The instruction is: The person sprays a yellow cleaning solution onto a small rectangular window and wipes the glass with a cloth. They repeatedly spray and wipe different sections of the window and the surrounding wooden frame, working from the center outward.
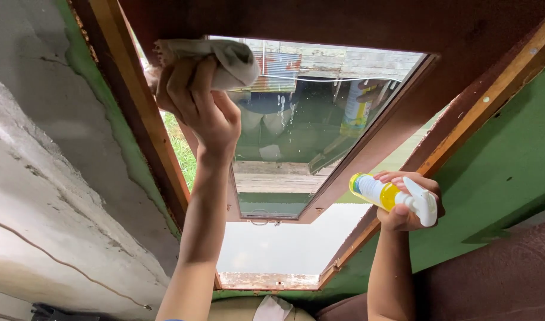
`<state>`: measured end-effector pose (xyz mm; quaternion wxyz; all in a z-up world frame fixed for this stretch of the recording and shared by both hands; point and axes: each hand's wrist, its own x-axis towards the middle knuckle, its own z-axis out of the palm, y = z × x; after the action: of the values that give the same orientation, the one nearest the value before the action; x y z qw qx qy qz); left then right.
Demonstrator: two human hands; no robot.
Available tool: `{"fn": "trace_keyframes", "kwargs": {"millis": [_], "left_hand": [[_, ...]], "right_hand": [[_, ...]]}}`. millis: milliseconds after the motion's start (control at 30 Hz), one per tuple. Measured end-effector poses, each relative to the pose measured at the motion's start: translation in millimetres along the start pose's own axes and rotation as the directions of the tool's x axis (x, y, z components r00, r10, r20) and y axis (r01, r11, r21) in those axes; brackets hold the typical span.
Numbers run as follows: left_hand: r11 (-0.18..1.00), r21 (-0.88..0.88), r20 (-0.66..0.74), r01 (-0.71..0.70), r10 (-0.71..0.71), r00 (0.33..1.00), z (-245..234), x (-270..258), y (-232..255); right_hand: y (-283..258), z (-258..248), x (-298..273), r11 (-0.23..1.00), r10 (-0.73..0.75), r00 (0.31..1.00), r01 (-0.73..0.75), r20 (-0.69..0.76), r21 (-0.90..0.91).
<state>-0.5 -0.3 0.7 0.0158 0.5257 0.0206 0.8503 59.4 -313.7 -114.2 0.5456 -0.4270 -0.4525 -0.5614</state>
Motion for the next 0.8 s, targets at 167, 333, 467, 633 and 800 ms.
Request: {"fn": "trace_keyframes", "kwargs": {"millis": [167, 333, 467, 633, 800], "left_hand": [[0.998, -0.005, -0.003, 0.069, -0.069, 0.998, -3, -48, -14], [0.994, -0.001, 0.019, 0.106, -0.106, 0.994, -22, -121, -26], [0.993, 0.040, 0.125, 0.111, -0.115, 0.986, -49, -189, -33], [0.968, 0.041, 0.175, 0.247, -0.250, 0.952, -78, -271, -34], [0.937, 0.068, 0.308, 0.343, -0.347, 0.886, -104, -312, -33]], "right_hand": [[0, -4, -4, 0.999, 0.047, 0.999, -0.047, 0.013, -0.003], [0, -1, -2, 0.999, 0.041, 0.999, -0.041, -0.006, 0.020], [2, -2, -5, 0.996, 0.090, 0.996, -0.090, -0.017, 0.015], [-1, -4, -7, 0.991, 0.130, 0.991, -0.130, -0.004, -0.014], [0, -3, -5, 0.993, 0.122, 0.993, -0.122, -0.002, 0.004]]}}
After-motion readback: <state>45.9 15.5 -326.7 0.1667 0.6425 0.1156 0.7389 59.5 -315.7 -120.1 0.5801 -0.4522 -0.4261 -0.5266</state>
